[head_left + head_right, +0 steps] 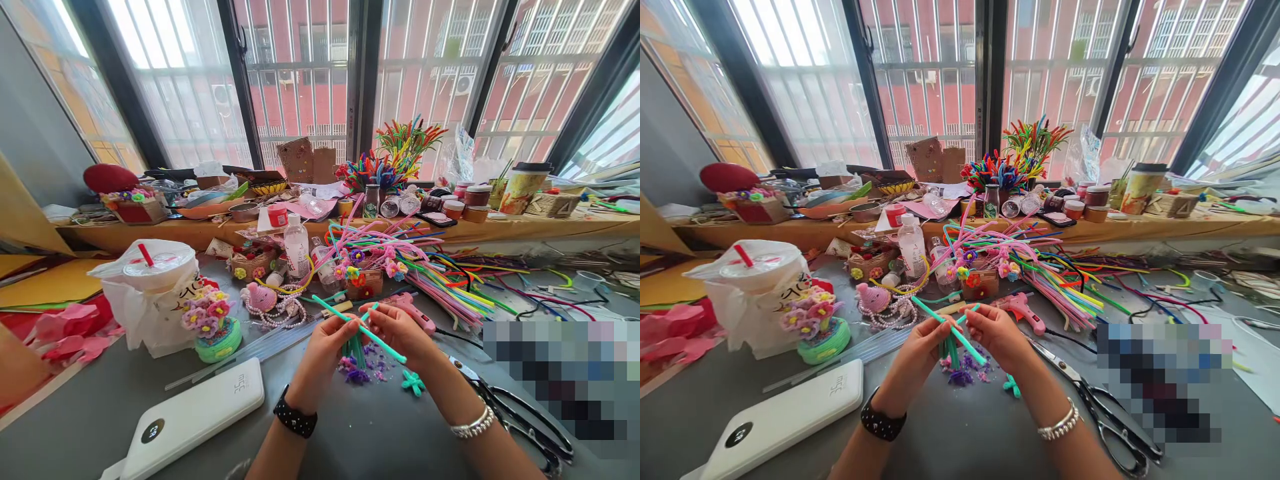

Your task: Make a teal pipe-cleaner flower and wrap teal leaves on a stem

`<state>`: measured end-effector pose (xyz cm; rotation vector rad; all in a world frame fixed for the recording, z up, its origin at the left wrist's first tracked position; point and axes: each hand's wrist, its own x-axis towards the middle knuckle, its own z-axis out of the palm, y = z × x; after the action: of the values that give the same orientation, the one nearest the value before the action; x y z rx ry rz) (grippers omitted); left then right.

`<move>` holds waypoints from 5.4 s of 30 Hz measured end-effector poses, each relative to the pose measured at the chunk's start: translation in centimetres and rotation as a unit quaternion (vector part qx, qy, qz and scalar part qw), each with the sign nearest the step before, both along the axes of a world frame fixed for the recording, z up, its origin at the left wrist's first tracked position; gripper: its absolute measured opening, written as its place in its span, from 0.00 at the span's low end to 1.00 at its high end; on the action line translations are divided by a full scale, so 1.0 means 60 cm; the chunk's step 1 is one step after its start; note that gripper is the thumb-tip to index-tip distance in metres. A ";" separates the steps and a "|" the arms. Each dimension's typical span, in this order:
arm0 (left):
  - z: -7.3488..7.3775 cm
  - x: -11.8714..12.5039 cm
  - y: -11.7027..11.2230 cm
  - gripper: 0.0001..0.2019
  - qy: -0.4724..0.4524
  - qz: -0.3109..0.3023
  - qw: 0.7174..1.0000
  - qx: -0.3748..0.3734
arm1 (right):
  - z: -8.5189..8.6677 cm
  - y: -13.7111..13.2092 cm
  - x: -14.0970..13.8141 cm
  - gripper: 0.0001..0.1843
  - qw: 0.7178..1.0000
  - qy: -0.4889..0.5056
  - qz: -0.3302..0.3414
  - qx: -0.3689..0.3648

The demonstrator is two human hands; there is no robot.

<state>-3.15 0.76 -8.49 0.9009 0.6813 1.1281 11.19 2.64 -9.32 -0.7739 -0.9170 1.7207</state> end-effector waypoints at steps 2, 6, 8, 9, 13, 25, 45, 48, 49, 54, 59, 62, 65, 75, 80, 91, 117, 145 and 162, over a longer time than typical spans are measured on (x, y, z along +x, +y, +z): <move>0.002 0.001 0.000 0.11 0.008 0.002 1.000 -0.002 | -0.002 -0.001 -0.005 0.14 1.000 0.007 0.002 -0.013; -0.003 0.003 0.003 0.09 0.040 0.025 0.999 -0.001 | 0.010 0.003 -0.001 0.11 0.994 -0.056 -0.054 0.070; -0.006 0.005 0.004 0.08 0.049 0.045 0.998 0.004 | 0.022 0.004 0.004 0.10 0.978 -0.126 -0.089 0.139; -0.007 0.006 0.004 0.07 0.051 0.056 0.997 0.011 | 0.029 0.003 0.005 0.09 0.968 -0.159 -0.101 0.169; -0.005 0.009 0.003 0.11 0.059 0.071 0.995 0.041 | 0.053 -0.007 0.007 0.09 0.938 -0.237 -0.113 0.225; -0.013 0.011 0.001 0.10 0.119 0.132 0.980 0.093 | 0.070 -0.056 -0.015 0.06 0.774 -0.416 -0.226 0.420; -0.004 -0.004 0.005 0.13 0.111 0.019 0.992 0.061 | 0.047 -0.036 0.011 0.07 0.769 -0.474 -0.179 0.389; -0.006 -0.004 0.007 0.13 0.125 0.032 0.990 0.056 | 0.047 -0.035 0.012 0.07 0.756 -0.484 -0.174 0.406; -0.007 -0.003 0.008 0.12 0.123 0.037 0.990 0.059 | 0.046 -0.035 0.012 0.06 0.753 -0.488 -0.172 0.407; -0.005 -0.002 0.007 0.10 0.114 0.047 0.990 0.065 | 0.043 -0.034 0.009 0.07 0.753 -0.507 -0.158 0.390; -0.007 -0.004 0.004 0.10 0.116 0.030 0.993 0.018 | 0.042 -0.037 0.006 0.08 0.731 -0.499 -0.150 0.440; -0.007 -0.005 0.005 0.11 0.082 0.014 0.996 0.016 | 0.038 -0.039 0.004 0.09 0.718 -0.488 -0.169 0.466; -0.002 -0.007 0.004 0.15 0.061 0.011 0.998 0.011 | 0.031 -0.039 0.003 0.11 0.704 -0.478 -0.170 0.497; -0.004 -0.018 0.009 0.14 0.056 0.038 0.998 -0.002 | 0.011 -0.037 -0.001 0.15 0.617 -0.488 -0.190 0.587; -0.008 -0.019 0.010 0.15 0.029 0.019 0.999 0.010 | 0.010 -0.033 0.001 0.15 0.625 -0.497 -0.195 0.569; 0.000 -0.011 0.005 0.16 0.015 0.024 1.000 0.007 | 0.010 -0.029 0.004 0.16 0.720 -0.424 -0.183 0.518; -0.008 0.000 0.000 0.11 0.358 0.083 0.891 0.268 | 0.028 -0.034 0.006 0.07 0.773 -0.493 -0.174 0.359; -0.007 -0.015 0.008 0.17 0.395 -0.085 0.872 0.276 | 0.026 -0.023 0.024 0.20 0.840 -0.429 -0.005 0.331; -0.010 -0.026 0.025 0.16 0.292 0.073 0.928 0.219 | 0.024 -0.019 0.028 0.19 0.801 -0.477 -0.118 0.343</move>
<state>-4.73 2.25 -9.11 1.6270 1.0113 1.1699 12.89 1.52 -7.87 -1.1784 -1.8806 0.5736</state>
